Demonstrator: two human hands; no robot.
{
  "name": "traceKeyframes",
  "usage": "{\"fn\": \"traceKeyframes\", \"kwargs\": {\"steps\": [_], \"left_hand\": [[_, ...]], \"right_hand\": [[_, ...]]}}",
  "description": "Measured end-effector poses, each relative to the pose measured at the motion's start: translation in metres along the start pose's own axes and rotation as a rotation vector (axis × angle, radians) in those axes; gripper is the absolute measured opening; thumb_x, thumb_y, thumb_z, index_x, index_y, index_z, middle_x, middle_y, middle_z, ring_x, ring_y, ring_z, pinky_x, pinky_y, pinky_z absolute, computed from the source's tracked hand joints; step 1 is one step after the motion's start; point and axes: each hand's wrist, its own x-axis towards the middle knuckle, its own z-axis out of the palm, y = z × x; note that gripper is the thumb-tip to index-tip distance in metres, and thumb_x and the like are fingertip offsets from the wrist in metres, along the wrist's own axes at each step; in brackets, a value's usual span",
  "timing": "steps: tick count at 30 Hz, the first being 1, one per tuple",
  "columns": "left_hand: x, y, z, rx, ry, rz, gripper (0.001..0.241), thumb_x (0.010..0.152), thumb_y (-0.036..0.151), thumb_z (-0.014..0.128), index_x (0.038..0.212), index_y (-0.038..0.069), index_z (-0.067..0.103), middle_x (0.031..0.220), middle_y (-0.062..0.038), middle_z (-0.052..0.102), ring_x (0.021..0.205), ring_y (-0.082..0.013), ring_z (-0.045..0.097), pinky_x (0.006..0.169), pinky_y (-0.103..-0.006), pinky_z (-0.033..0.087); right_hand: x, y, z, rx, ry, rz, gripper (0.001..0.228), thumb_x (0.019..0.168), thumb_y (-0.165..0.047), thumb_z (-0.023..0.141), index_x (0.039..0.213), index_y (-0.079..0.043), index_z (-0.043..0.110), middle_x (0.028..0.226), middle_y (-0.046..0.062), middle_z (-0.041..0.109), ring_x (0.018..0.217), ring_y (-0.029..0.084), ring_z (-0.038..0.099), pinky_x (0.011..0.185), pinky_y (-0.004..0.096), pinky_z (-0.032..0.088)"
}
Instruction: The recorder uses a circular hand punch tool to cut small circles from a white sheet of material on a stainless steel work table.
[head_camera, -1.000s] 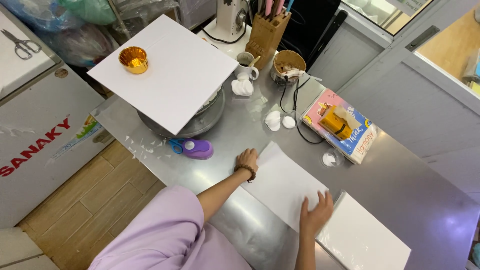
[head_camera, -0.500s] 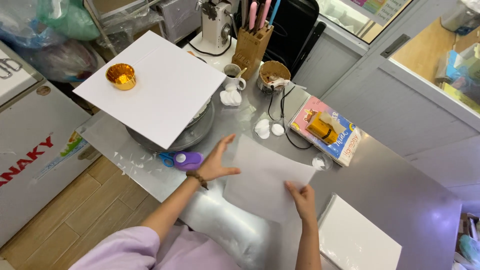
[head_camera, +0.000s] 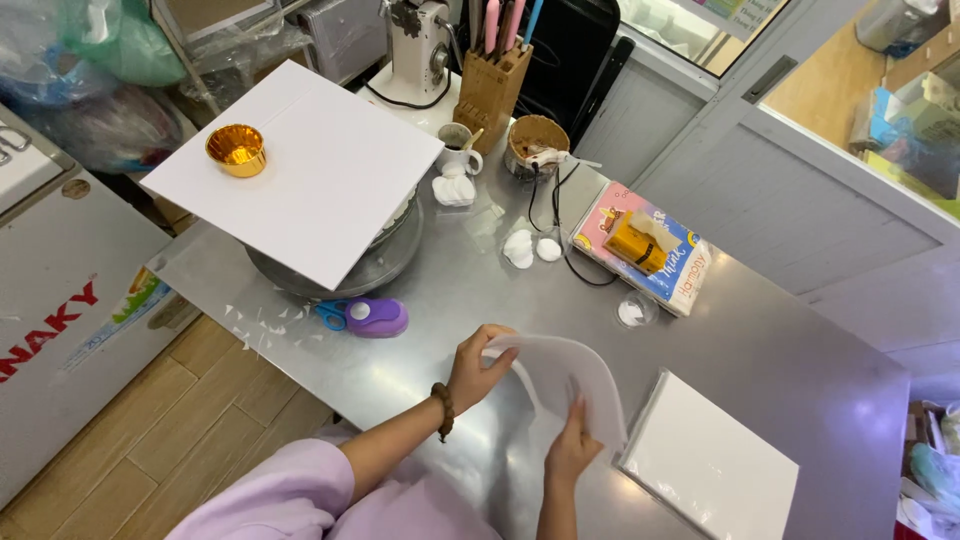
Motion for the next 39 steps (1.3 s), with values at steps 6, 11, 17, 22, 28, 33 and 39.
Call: {"fn": "traceKeyframes", "kwargs": {"steps": [6, 11, 17, 22, 28, 33, 39], "left_hand": [[-0.02, -0.045, -0.012, 0.021, -0.048, -0.133, 0.022, 0.1, 0.013, 0.066, 0.116, 0.002, 0.056, 0.101, -0.01, 0.074, 0.091, -0.0185, 0.072, 0.08, -0.033, 0.057], [-0.022, -0.056, -0.02, 0.024, -0.072, -0.211, 0.021, 0.104, 0.016, 0.063, 0.116, 0.002, 0.054, 0.102, -0.01, 0.073, 0.094, -0.0218, 0.071, 0.082, -0.0341, 0.056], [0.002, -0.035, -0.046, 0.231, -0.156, -0.11, 0.041, 0.091, 0.015, 0.076, 0.121, 0.001, 0.052, 0.108, -0.016, 0.066, 0.098, -0.029, 0.066, 0.083, -0.0387, 0.053], [0.021, 0.001, -0.045, 0.039, -0.283, -0.105, 0.029, 0.095, 0.011, 0.073, 0.119, 0.004, 0.059, 0.113, -0.012, 0.072, 0.107, -0.0255, 0.072, 0.092, -0.0366, 0.056], [0.006, 0.048, -0.027, -0.001, -0.03, 0.079, 0.018, 0.103, 0.006, 0.065, 0.12, 0.004, 0.057, 0.112, -0.012, 0.074, 0.105, -0.0219, 0.076, 0.09, -0.0334, 0.06], [-0.014, 0.001, -0.024, 0.239, 0.038, -0.416, 0.033, 0.101, 0.017, 0.062, 0.127, 0.001, 0.049, 0.09, -0.019, 0.069, 0.072, -0.0312, 0.068, 0.071, -0.0375, 0.055], [-0.023, -0.016, -0.027, 0.142, 0.011, -0.072, 0.02, 0.109, 0.018, 0.053, 0.119, 0.001, 0.052, 0.1, -0.017, 0.073, 0.091, -0.0277, 0.073, 0.079, -0.0367, 0.056]], "right_hand": [[-0.014, -0.015, 0.013, -0.183, -0.035, 0.1, 0.037, 0.105, -0.028, 0.058, 0.112, 0.006, 0.072, 0.094, 0.009, 0.072, 0.08, 0.014, 0.062, 0.071, 0.029, 0.049], [-0.02, 0.022, -0.003, -0.287, -0.033, 0.149, 0.036, 0.107, -0.028, 0.061, 0.112, 0.005, 0.076, 0.083, 0.011, 0.066, 0.068, 0.015, 0.05, 0.061, 0.033, 0.04], [0.017, 0.026, -0.036, -0.248, -0.2, 0.064, 0.034, 0.094, -0.029, 0.074, 0.104, 0.004, 0.074, 0.096, 0.012, 0.073, 0.087, 0.019, 0.068, 0.077, 0.03, 0.055], [0.026, 0.018, -0.035, -0.222, -0.314, 0.089, 0.032, 0.092, -0.026, 0.075, 0.108, 0.003, 0.073, 0.105, 0.014, 0.074, 0.097, 0.023, 0.07, 0.086, 0.03, 0.055], [-0.008, -0.017, -0.004, -0.088, -0.127, -0.105, 0.028, 0.107, -0.016, 0.063, 0.119, 0.009, 0.068, 0.11, 0.014, 0.07, 0.096, 0.019, 0.065, 0.085, 0.03, 0.053], [-0.031, 0.029, 0.013, -0.175, -0.067, 0.012, 0.033, 0.108, -0.02, 0.059, 0.117, 0.011, 0.068, 0.109, 0.014, 0.071, 0.096, 0.018, 0.066, 0.085, 0.032, 0.053], [-0.032, 0.017, 0.01, -0.176, -0.082, 0.062, 0.038, 0.109, -0.024, 0.057, 0.117, 0.011, 0.069, 0.108, 0.016, 0.072, 0.095, 0.019, 0.067, 0.085, 0.032, 0.054]]}}
